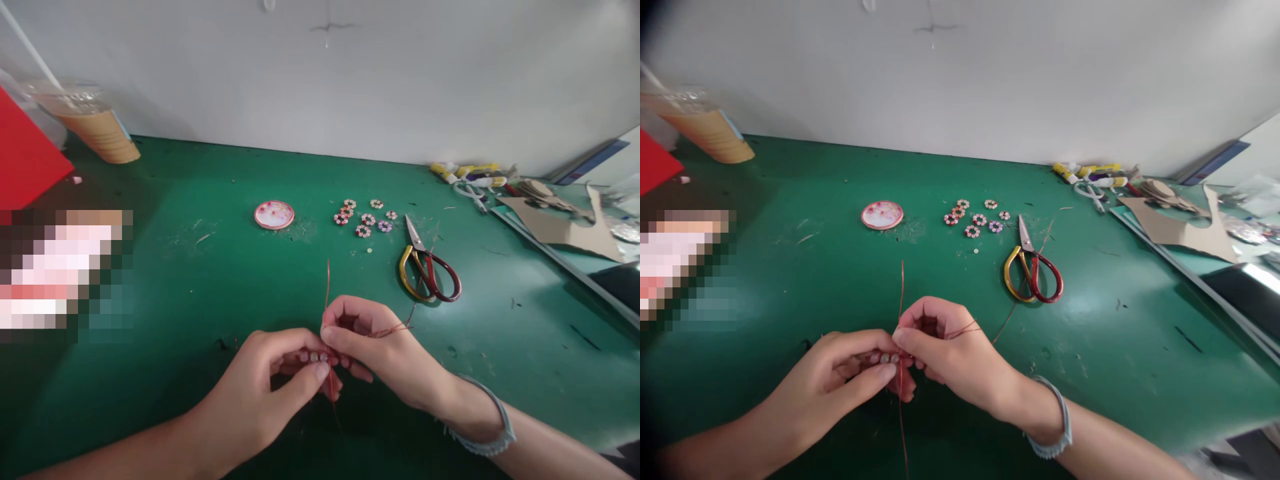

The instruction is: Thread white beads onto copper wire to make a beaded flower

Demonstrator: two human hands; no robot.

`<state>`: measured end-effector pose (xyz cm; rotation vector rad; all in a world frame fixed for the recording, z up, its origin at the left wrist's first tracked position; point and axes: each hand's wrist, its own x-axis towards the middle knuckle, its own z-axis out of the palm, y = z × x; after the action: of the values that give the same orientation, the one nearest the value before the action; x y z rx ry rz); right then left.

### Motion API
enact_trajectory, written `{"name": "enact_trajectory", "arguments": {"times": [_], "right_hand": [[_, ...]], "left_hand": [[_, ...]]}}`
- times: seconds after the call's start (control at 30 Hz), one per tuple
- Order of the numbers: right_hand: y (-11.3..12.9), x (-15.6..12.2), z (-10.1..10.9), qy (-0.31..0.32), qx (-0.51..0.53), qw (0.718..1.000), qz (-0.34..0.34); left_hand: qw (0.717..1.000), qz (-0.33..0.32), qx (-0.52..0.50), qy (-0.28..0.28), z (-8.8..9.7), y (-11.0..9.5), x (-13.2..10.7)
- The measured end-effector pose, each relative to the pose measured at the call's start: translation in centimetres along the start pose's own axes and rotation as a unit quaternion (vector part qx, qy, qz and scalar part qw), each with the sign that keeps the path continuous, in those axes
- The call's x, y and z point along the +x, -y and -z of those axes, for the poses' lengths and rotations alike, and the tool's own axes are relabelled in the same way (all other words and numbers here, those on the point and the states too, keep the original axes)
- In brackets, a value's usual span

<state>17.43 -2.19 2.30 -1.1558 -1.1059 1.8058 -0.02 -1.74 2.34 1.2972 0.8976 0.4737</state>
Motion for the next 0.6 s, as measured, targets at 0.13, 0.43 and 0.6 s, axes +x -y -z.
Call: {"name": "enact_trajectory", "arguments": {"times": [0.13,0.43,0.6], "right_hand": [[0.2,0.1,0.1,0.004,-0.015,1.0,0.025],[0.3,-0.1,0.1,0.088,-0.128,0.987,0.047],[-0.6,-0.3,-0.6,0.039,-0.076,0.994,0.067]], "left_hand": [[1.0,0.006,-0.025,0.004,0.3,-0.2,0.2],[0.997,-0.02,0.024,-0.071,0.2,0.0,-0.3],[0.992,-0.044,0.066,-0.099,0.0,0.1,-0.5]]}}
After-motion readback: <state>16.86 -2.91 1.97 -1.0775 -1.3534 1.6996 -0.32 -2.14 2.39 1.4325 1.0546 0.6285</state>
